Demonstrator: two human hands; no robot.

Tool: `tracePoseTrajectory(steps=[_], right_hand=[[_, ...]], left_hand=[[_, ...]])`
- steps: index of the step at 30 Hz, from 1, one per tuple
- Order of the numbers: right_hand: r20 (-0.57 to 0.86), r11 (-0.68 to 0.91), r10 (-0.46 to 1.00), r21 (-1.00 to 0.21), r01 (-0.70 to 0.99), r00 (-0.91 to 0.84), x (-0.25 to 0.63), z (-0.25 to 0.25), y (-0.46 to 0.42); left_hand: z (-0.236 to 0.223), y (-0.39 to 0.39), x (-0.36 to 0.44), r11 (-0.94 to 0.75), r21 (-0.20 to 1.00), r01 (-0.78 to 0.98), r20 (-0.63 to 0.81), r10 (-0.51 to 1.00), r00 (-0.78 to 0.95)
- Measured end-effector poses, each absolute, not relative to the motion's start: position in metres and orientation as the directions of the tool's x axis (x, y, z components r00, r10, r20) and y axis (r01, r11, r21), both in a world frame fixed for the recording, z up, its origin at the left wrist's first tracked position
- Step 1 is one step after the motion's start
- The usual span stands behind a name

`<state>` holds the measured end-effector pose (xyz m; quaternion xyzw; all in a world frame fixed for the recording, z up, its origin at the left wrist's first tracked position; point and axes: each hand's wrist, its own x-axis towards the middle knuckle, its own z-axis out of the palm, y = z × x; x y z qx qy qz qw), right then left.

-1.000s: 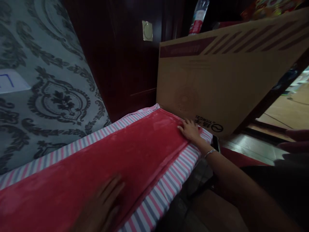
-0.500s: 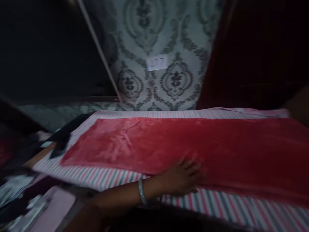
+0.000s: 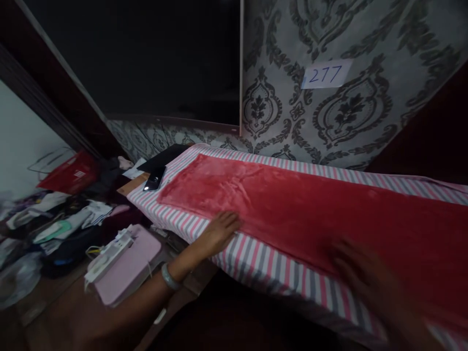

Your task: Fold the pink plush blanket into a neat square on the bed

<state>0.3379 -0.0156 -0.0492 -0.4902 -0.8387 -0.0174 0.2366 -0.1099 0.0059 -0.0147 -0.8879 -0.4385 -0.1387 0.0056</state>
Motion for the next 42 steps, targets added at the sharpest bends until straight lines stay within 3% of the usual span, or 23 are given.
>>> tracePoseTrajectory(steps=[5, 10, 14, 21, 26, 30, 34, 37, 42], right_hand=[[0.453, 0.659, 0.716, -0.188, 0.728, -0.531, 0.215, -0.049, -0.002], [0.392, 0.64, 0.71, -0.013, 0.769, -0.585, 0.199, -0.06, 0.005], [0.375, 0.632, 0.693, 0.094, 0.769, -0.616, 0.2, -0.067, 0.01], [0.407, 0.538, 0.771, -0.002, 0.843, -0.49, 0.203, -0.05, 0.013], [0.395, 0.64, 0.707, -0.004, 0.769, -0.587, 0.198, -0.056, 0.007], [0.416, 0.698, 0.628, 0.071, 0.712, -0.658, 0.194, -0.066, 0.005], [0.433, 0.725, 0.596, 0.074, 0.685, -0.676, 0.192, -0.066, 0.001], [0.442, 0.681, 0.646, 0.035, 0.731, -0.622, 0.188, -0.056, 0.0], [0.394, 0.58, 0.751, -0.011, 0.814, -0.53, 0.169, -0.042, 0.011]], left_hand=[[-0.007, 0.012, -0.195, -0.331, 0.071, 0.941, 0.23, 0.923, 0.308], [0.008, 0.02, -0.263, -0.188, -0.014, 0.982, 0.146, 0.971, 0.188], [0.016, 0.027, -0.293, -0.119, -0.03, 0.992, 0.168, 0.978, 0.123], [0.029, 0.037, -0.314, -0.053, -0.032, 0.998, 0.241, 0.969, 0.059], [0.028, 0.034, -0.326, -0.059, -0.021, 0.998, 0.216, 0.974, 0.062], [0.02, 0.034, -0.338, -0.061, 0.048, 0.997, 0.149, 0.987, 0.054], [0.024, 0.041, -0.349, -0.063, 0.195, 0.979, 0.105, 0.994, 0.042], [0.031, 0.051, -0.35, 0.08, 0.257, 0.963, 0.07, 0.992, -0.101], [0.038, 0.076, -0.341, 0.282, 0.215, 0.935, 0.036, 0.954, -0.296]])
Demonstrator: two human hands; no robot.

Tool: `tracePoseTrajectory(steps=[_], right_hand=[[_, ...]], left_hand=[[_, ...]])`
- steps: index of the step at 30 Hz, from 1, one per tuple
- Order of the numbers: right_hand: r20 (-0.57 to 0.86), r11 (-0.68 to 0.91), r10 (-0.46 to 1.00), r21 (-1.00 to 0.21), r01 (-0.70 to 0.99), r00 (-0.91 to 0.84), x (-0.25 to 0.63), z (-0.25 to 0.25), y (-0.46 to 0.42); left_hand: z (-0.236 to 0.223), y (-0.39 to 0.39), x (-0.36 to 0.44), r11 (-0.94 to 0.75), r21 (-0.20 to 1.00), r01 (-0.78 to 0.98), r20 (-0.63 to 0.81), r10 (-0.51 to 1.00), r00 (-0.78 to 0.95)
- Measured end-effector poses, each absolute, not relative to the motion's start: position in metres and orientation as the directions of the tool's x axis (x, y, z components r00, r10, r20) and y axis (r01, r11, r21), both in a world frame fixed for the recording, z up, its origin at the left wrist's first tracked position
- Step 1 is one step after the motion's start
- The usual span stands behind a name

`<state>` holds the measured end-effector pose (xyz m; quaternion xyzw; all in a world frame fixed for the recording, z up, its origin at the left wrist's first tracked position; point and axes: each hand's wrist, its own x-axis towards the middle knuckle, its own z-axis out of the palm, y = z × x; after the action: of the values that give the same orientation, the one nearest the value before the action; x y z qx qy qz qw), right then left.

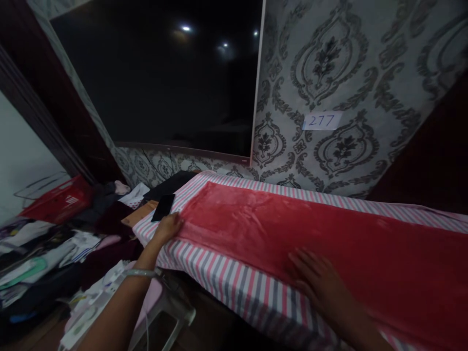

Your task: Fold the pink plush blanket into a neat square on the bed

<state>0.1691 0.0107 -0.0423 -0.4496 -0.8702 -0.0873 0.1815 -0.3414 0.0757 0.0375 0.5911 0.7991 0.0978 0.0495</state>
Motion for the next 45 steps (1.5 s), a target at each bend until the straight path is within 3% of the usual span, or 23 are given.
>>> tracePoseTrajectory(steps=[7, 13, 15, 17, 19, 21, 25, 31, 38, 42, 45], right_hand=[[0.223, 0.594, 0.792, -0.063, 0.802, -0.568, 0.146, -0.055, 0.012], [0.129, 0.545, 0.837, -0.119, 0.83, -0.531, 0.144, -0.046, 0.008], [0.137, 0.545, 0.837, -0.124, 0.829, -0.529, 0.144, -0.045, 0.007], [0.15, 0.549, 0.834, -0.125, 0.827, -0.531, 0.144, -0.045, 0.006], [0.161, 0.55, 0.832, -0.123, 0.826, -0.531, 0.144, -0.045, 0.006], [0.169, 0.547, 0.833, -0.118, 0.828, -0.526, 0.144, -0.045, 0.006], [0.147, 0.533, 0.844, -0.134, 0.836, -0.515, 0.143, -0.039, 0.005], [0.064, 0.495, 0.867, -0.231, 0.838, -0.494, 0.136, -0.023, -0.002], [-0.008, 0.496, 0.831, -0.444, 0.746, -0.557, 0.147, 0.012, 0.017], [0.154, 0.391, 0.92, -0.339, 0.856, -0.36, 0.163, 0.019, 0.041], [0.124, 0.389, 0.921, -0.229, 0.892, -0.37, 0.163, 0.004, 0.042]], left_hand=[[0.043, 0.095, -0.338, 0.388, 0.188, 0.902, 0.0, 0.919, -0.395], [0.054, 0.08, -0.32, 0.392, 0.155, 0.907, 0.15, 0.898, -0.414], [0.055, 0.079, -0.295, 0.267, 0.097, 0.959, 0.235, 0.93, -0.283], [0.053, 0.083, -0.258, 0.027, 0.055, 0.998, 0.268, 0.962, -0.041], [0.05, 0.094, -0.217, -0.169, 0.073, 0.983, 0.214, 0.965, 0.15], [0.048, 0.112, -0.178, -0.239, 0.089, 0.967, 0.16, 0.962, 0.223], [0.044, 0.149, -0.127, -0.246, 0.094, 0.965, 0.136, 0.963, 0.232], [0.019, 0.168, -0.116, -0.169, 0.065, 0.983, 0.156, 0.975, 0.157], [0.01, 0.176, -0.12, -0.164, 0.015, 0.986, 0.167, 0.973, 0.159], [0.011, 0.178, -0.121, -0.162, 0.007, 0.987, 0.172, 0.972, 0.158], [0.011, 0.179, -0.121, -0.158, 0.02, 0.987, 0.164, 0.975, 0.152]])
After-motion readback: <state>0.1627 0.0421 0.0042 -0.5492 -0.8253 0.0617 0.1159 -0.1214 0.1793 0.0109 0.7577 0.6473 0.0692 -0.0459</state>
